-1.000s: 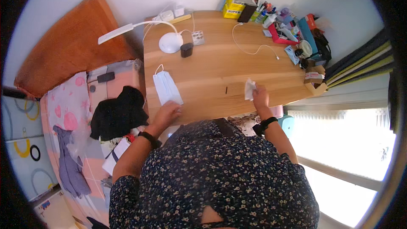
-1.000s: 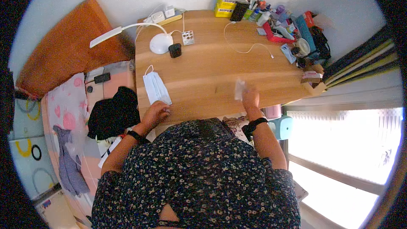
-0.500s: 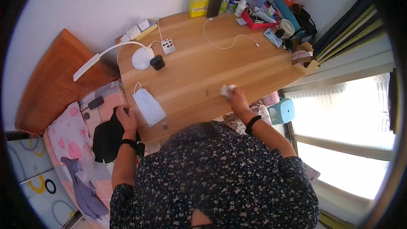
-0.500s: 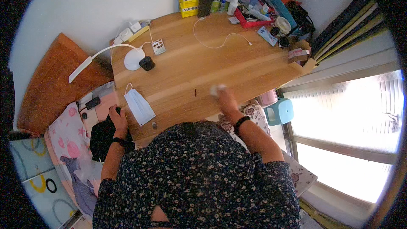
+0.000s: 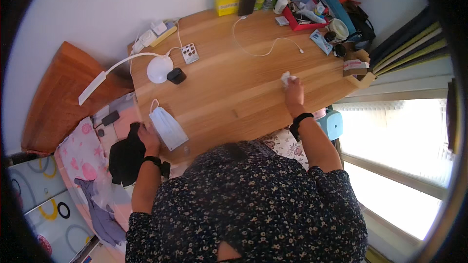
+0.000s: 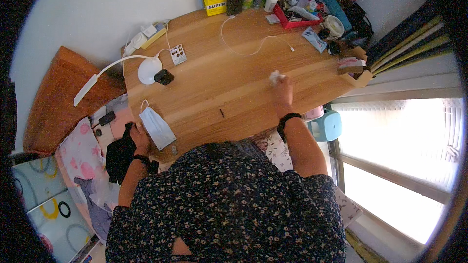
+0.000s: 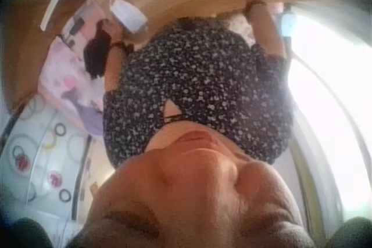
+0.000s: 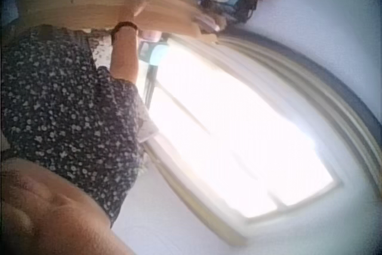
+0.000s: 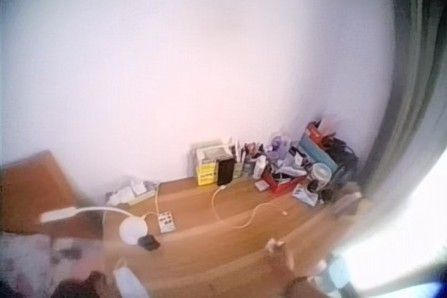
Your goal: The person picks up and discards items from a desk, wipes the desk surface with a cloth, and adjusts a desk lamp.
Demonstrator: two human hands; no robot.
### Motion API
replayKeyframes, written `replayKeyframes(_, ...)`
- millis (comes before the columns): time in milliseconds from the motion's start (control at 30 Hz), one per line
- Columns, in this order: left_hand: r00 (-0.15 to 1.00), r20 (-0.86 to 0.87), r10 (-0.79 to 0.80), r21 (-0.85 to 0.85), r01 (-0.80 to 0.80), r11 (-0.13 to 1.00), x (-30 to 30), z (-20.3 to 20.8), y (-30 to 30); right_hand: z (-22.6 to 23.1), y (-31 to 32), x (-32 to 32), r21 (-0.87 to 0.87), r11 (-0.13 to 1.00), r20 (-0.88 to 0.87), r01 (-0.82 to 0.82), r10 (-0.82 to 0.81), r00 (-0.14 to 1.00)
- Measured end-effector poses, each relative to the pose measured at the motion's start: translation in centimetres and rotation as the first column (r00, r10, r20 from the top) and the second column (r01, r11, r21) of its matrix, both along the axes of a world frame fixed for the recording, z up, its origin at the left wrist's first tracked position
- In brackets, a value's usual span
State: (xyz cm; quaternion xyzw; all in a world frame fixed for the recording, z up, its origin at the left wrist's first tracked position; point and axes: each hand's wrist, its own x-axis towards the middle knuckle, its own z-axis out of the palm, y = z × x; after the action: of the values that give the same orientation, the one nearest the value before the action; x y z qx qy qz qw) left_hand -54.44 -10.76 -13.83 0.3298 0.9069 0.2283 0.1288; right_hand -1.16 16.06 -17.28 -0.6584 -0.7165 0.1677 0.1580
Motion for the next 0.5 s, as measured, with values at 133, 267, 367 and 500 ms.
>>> replayKeyframes(133, 0.995, -0.098, 0.018, -0.022, -0.02, 1.0, 0.0, 0.1, -1.0, 3.4, -4.2, -11.1, -0.029, 0.689, 0.797, -0.724, 0.453, 0.399)
replayKeyframes(267, 0.998, 0.049, -0.028, -0.008, 0.029, 1.0, -1.0, 2.5, -0.6, 5.7, -6.3, -16.5, 0.041, 0.755, 0.284, -0.655, 0.62, 0.732)
replayKeyframes(367, 0.999, 0.033, 0.006, 0.001, -0.006, 1.0, -1.9, 1.2, -1.0, 11.0, -2.2, -18.8, -0.586, 0.662, -0.716, -0.467, -0.154, 0.681)
replayKeyframes(500, 0.995, 0.087, 0.043, 0.006, -0.043, 0.999, -0.5, 3.2, 0.1, 12.9, 1.1, -18.3, -0.401, 0.854, -0.165, -0.331, 0.288, 0.943)
